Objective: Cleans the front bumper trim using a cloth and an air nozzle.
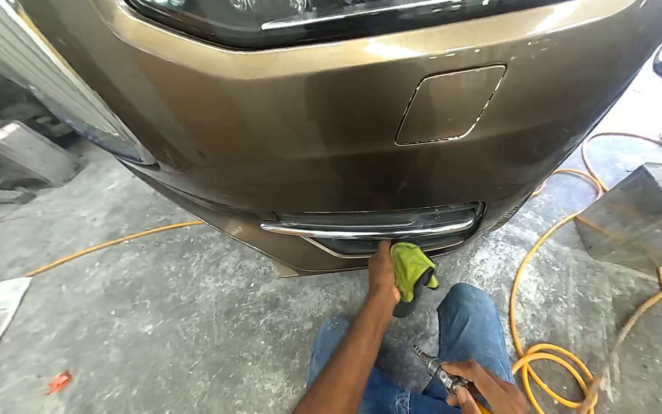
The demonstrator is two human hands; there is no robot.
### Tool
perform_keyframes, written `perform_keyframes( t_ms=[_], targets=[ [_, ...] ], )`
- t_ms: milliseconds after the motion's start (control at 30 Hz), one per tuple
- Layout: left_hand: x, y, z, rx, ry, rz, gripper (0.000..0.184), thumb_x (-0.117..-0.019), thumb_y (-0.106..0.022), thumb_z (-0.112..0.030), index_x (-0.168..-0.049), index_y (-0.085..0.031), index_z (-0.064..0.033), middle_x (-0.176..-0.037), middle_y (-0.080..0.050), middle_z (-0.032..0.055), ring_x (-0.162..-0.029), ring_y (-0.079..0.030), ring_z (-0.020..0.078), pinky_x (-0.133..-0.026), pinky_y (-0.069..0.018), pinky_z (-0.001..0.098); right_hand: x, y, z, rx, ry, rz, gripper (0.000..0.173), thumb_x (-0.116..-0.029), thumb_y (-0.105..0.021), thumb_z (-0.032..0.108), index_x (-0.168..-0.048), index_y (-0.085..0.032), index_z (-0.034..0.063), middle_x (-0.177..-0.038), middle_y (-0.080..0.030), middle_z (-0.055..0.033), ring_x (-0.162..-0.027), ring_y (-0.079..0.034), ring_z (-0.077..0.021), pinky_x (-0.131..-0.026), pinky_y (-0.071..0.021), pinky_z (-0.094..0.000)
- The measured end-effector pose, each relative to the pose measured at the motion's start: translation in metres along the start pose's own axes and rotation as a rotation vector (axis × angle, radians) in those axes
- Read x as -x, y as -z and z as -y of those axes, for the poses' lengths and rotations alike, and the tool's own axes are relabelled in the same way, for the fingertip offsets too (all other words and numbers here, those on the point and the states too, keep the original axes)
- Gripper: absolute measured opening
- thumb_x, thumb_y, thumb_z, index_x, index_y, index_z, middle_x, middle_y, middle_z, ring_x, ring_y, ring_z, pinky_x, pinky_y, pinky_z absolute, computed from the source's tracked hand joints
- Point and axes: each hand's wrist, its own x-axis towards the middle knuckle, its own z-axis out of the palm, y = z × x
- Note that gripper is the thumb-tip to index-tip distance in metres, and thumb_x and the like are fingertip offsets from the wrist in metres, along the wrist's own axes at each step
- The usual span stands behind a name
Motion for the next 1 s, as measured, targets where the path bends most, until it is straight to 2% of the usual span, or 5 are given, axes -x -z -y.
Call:
perform_keyframes(
  t_ms=[433,567,667,767,1000],
  targets=[
    [0.015,0.093,-0.044,0.370,-0.345,-0.116,0.042,-0.1082,-0.037,-0.048,-0.126,-0.056,-0.0145,-0.109,-0.067,0.0044,-0.102,-0.066,0.0176,-0.088,-0.0558,0.0426,0.002,-0.002,-0.004,-0.025,-0.023,0.027,0.037,-0.1060,-0.052,0.033,-0.115,-0.071,0.0026,-0.095,-0.075,-0.0110,-0.076,-0.072,-0.0116,-0.068,-0.0620,-0.0295],
    [0.012,0.045,0.010,-0.071,-0.607,-0.054,0.045,-0.1056,-0.055,-0.027,-0.144,-0.048,-0.0051,-0.127,-0.063,0.0136,-0.110,-0.065,0.0226,-0.093,-0.0561,0.0464,-0.003,0.000,-0.002,-0.015,0.005,0.048,0.034,-0.1053,-0.054,0.031,-0.116,-0.071,0.0037,-0.094,-0.075,-0.0110,-0.074,-0.072,-0.0127,-0.065,-0.0615,-0.0309],
    [-0.003,0.013,0.050,-0.739,-1.005,-0.015,0.036,-0.1022,-0.059,-0.027,-0.122,-0.064,0.0028,-0.130,-0.059,0.0215,-0.118,-0.060,0.0328,-0.097,-0.0542,0.0509,-0.002,0.006,0.004,-0.004,-0.003,0.034,0.036,-0.1059,-0.052,0.033,-0.116,-0.071,0.0041,-0.094,-0.074,-0.0111,-0.075,-0.072,-0.0131,-0.066,-0.0620,-0.0309],
    [-0.011,-0.020,0.075,-1.174,-1.334,0.009,0.027,-0.0980,-0.066,-0.031,-0.114,-0.073,-0.0108,-0.123,-0.066,0.0158,-0.114,-0.063,0.0355,-0.092,-0.0519,0.0543,0.005,0.011,0.004,0.011,-0.030,0.012,0.035,-0.1055,-0.053,0.031,-0.115,-0.072,0.0028,-0.093,-0.074,-0.0125,-0.074,-0.072,-0.0139,-0.066,-0.0618,-0.0306],
    [-0.011,-0.009,0.061,-1.368,-1.367,0.033,0.025,-0.0995,-0.060,-0.017,-0.122,-0.070,-0.0093,-0.128,-0.065,0.0163,-0.119,-0.061,0.0383,-0.092,-0.0530,0.0550,0.022,0.020,-0.006,0.011,-0.098,-0.026,0.036,-0.1058,-0.052,0.029,-0.114,-0.071,0.0004,-0.093,-0.074,-0.0126,-0.075,-0.072,-0.0131,-0.068,-0.0620,-0.0301]
  ],
)
